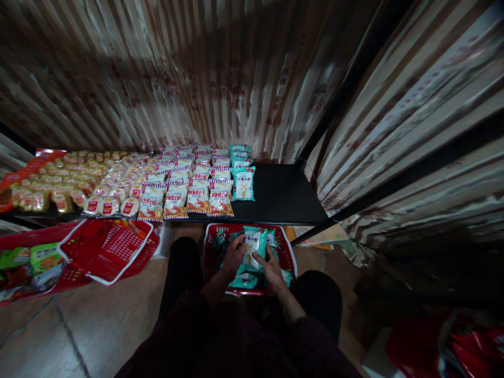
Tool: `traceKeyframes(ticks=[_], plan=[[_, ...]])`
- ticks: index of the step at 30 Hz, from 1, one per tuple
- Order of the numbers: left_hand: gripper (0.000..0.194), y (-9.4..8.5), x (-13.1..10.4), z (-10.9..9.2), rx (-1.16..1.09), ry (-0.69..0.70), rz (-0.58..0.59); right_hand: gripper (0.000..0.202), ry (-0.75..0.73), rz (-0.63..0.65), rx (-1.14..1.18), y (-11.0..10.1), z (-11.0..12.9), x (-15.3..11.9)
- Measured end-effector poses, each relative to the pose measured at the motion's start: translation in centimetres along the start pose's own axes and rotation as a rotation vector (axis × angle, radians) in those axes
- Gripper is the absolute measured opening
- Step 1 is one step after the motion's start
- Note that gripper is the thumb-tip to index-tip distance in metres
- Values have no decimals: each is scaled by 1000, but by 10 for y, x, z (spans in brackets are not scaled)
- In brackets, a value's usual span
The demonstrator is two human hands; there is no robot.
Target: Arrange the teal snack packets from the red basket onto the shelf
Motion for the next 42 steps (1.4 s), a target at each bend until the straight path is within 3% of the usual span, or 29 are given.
traceKeyframes(ticks=[7, 11, 14, 19, 23, 31, 37, 42], plan=[[53, 0, -3, 12, 62, -38, 17, 63, 63, 30, 245, 2, 3, -1], [61, 0, -3, 18, 50, -93, 114, 65, 103, 17, 298, 1, 6, -2], [58, 1, -2, 18, 95, -89, 143, 67, 134, 26, 350, 1, 11, -4], [51, 2, -3, 8, 229, -13, 77, 73, 147, -14, 314, -1, 21, -6], [50, 2, -3, -2, 307, 43, 30, 82, 227, -23, 307, -3, 20, -5], [48, 3, -5, -14, 375, 148, 46, 86, 220, -11, 325, 0, 22, -4], [32, 10, -1, -14, 382, 266, -5, 76, 69, 15, 272, -3, 34, 2], [31, 18, 2, -24, 380, 330, 11, 68, 10, 36, 221, -8, 42, 17]])
Point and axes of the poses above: each hand's wrist, its own x-axis towards the middle knuckle, its own y-axis out of the palm, z = x × y, the point moved 2 cm from there along x, towards the middle knuckle, and after that the axes turned 5 degrees about z, right-handed, at the moved point
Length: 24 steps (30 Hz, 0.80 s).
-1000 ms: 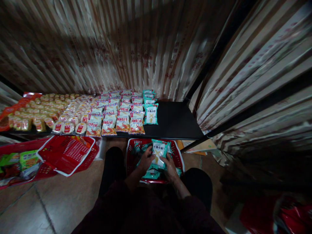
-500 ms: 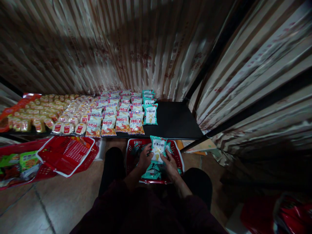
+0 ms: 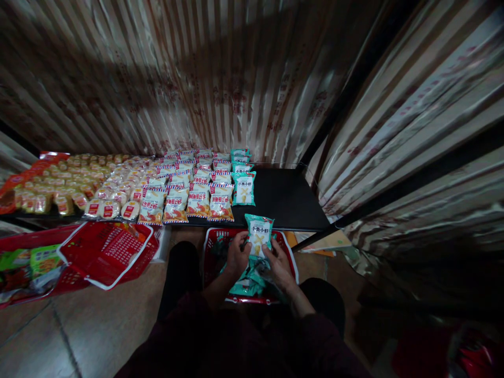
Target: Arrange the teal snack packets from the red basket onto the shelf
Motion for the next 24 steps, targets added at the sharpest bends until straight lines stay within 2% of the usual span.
traceKeyframes(ticks=[8, 12, 20, 24], plan=[[40, 1, 23, -13, 28, 75, -43, 66, -111, 76, -15, 11, 21, 30], [41, -2, 39, -18, 53, 101, -69, 68, -130, 64, -38, 15, 29, 48], [40, -8, 63, -47, 281, 145, -159, 69, -222, 52, -121, 29, 42, 77], [41, -7, 74, -53, 354, 201, -182, 70, -273, 33, -171, 37, 53, 84]])
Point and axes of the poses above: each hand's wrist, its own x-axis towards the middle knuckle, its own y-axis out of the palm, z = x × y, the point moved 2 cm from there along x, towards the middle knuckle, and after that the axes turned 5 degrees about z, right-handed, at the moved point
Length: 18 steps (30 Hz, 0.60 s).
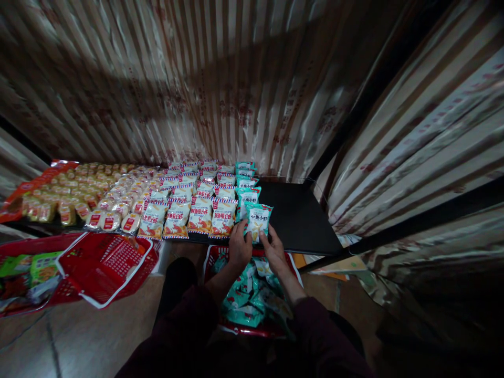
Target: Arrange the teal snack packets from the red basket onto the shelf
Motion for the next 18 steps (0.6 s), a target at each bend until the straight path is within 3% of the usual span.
traceKeyframes(ticks=[12, 18], plan=[[48, 14, 16, 17, 92, 27, -2, 67, -38, 15, -115, 0, -13, 26], [52, 18, 16, 25, 71, 21, 32, 63, -49, -47, -238, -2, -28, 33]])
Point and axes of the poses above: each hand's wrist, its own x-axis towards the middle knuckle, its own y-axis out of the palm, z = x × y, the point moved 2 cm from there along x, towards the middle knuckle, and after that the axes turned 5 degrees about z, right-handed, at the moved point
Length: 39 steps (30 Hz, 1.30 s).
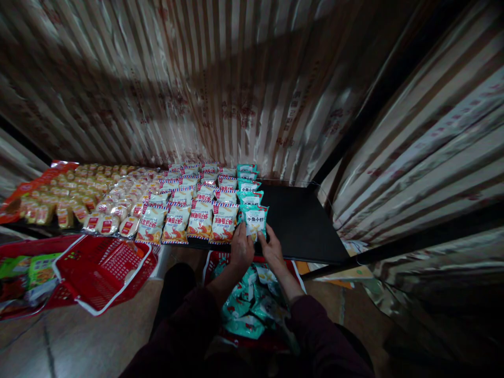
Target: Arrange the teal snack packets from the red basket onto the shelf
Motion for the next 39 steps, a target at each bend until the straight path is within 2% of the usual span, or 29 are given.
traceKeyframes(ticks=[6, 16, 23, 27, 31, 39], plan=[[57, 0, -3, 3, 11, 15, 20, 59, -74, -30, -142, 0, -3, 0], [53, -2, -10, -8, 117, 85, 26, 77, -20, 47, -63, -2, 19, -1], [53, -3, -6, -2, 117, 113, 51, 72, 21, 74, -16, 6, 27, 8], [53, -3, -5, 1, 89, 114, 59, 70, -9, 41, -42, 11, 29, 7], [53, -3, -4, 2, 98, 101, 79, 66, -15, 16, -66, 13, 26, 7], [53, 1, -3, 7, 65, 106, 67, 62, -11, 46, -112, 15, 20, 9]])
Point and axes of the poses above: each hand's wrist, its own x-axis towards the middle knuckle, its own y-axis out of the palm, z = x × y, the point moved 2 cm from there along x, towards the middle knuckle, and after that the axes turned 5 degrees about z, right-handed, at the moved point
